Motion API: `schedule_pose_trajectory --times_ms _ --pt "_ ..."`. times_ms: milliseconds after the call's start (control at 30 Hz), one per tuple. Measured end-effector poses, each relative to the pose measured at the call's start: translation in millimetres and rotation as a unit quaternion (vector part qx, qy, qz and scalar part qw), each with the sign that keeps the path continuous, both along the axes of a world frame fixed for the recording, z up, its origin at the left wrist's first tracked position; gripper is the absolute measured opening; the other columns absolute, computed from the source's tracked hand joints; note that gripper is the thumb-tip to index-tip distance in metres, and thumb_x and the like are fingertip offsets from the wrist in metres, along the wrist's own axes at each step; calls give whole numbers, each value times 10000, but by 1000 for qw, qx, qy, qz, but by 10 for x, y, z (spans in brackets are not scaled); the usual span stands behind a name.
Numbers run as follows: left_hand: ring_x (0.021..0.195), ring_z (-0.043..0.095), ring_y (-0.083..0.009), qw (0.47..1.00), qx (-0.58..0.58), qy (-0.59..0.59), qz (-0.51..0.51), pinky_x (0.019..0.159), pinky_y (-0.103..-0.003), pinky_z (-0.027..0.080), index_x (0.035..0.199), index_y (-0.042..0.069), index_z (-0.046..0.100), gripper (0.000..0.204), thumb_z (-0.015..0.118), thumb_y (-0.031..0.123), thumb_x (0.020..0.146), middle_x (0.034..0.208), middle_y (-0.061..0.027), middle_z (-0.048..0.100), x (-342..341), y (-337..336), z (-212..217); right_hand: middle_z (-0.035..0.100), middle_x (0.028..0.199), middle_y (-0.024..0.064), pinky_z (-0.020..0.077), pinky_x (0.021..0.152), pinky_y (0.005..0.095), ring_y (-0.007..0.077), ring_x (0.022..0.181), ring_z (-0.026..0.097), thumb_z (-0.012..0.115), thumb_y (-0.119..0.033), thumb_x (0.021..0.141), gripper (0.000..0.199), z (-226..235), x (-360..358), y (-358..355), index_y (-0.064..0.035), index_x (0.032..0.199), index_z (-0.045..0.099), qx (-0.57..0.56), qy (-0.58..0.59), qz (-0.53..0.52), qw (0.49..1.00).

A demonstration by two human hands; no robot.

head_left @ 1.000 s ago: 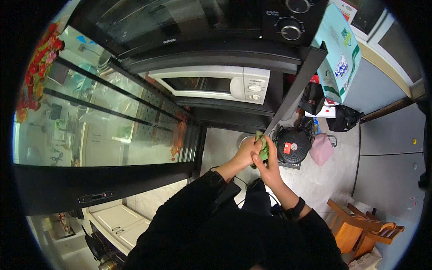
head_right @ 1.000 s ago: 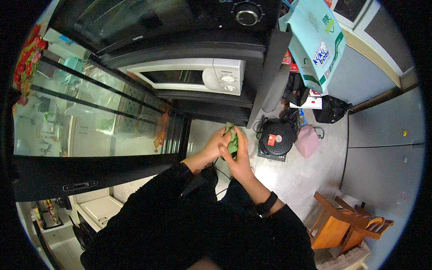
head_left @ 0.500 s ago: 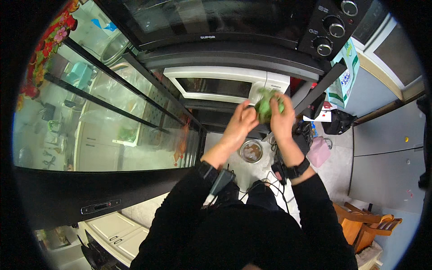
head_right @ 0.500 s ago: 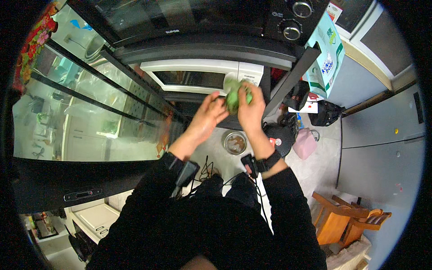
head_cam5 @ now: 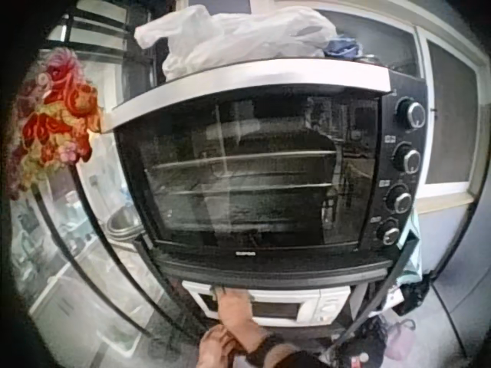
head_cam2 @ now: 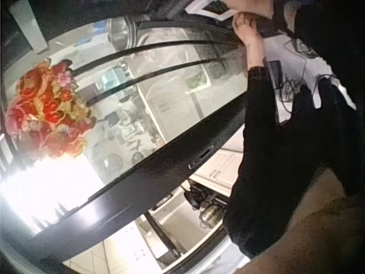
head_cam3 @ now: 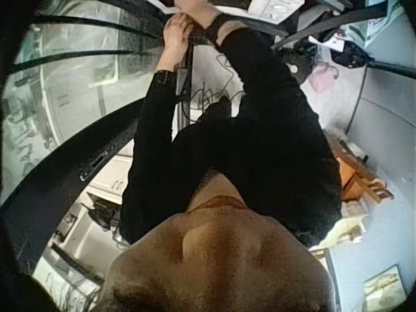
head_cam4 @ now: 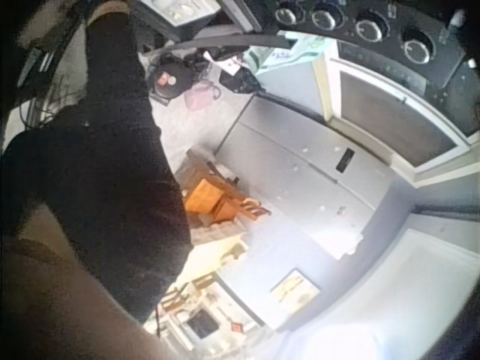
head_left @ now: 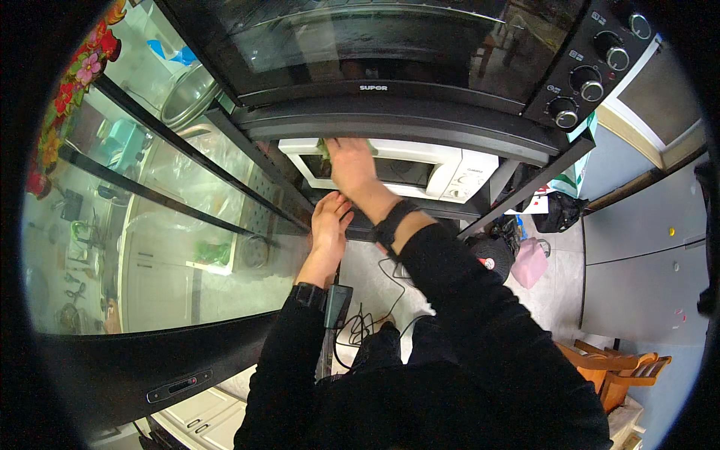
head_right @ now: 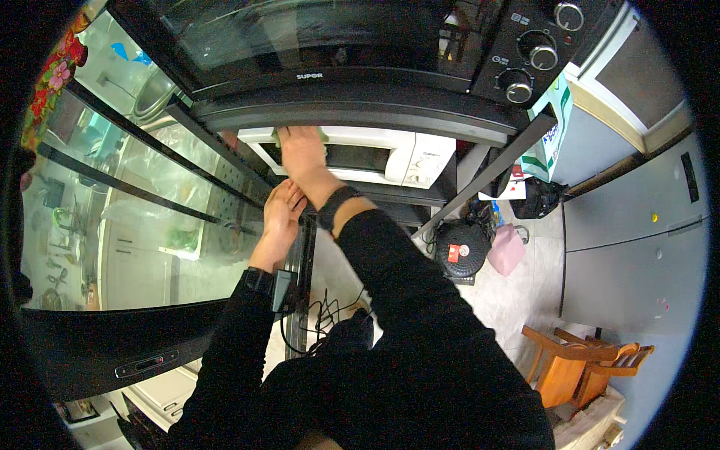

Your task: The person wipes the interior and exterior surfaces of a microwave and then cleans a black electric skillet using a green cloth. They repeatedly dip the cloth into a metal bowl of water, wring it, and wipe the surfaces. The skillet is moved from the floor to a dining table during the process.

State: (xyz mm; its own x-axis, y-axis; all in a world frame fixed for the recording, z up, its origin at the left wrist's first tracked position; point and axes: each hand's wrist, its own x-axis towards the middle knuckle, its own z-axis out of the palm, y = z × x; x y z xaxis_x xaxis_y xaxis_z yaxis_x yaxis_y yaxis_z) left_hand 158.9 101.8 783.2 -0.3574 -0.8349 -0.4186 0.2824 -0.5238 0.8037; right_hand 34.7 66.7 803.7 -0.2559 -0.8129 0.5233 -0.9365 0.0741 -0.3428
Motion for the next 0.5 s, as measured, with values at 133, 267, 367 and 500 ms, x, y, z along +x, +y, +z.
schedule_pose_trajectory --times_ms 133,267,367,500 --pt "841 591 -130 999 29 -18 -18 745 -286 473 1118 64 535 225 500 207 948 974 -24 621 420 33 -29 624 1065 140 446 898 400 306 994 592 596 -46 705 460 107 -511 602 -101 1162 587 -43 42 63 996" --pt "814 594 -119 997 46 -53 -40 723 -255 469 1107 66 547 221 502 214 949 974 -21 622 848 114 -88 596 1068 211 426 915 452 377 1017 547 574 11 673 462 321 -1078 1611 -10 1134 577 -39 0 -82 996" --pt "804 591 -112 996 42 -58 -50 712 -249 460 1086 70 558 207 518 200 931 977 -20 626 1044 168 -122 615 1004 195 439 893 448 373 976 565 599 37 646 362 280 -1014 1563 12 1007 621 -91 47 -199 975" --pt "810 580 -115 995 32 -37 -82 727 -259 450 1081 86 557 207 509 223 933 977 -15 625 1171 211 -144 611 953 194 436 885 445 365 942 560 579 10 650 283 76 -360 577 -1 930 620 -134 126 -155 971"
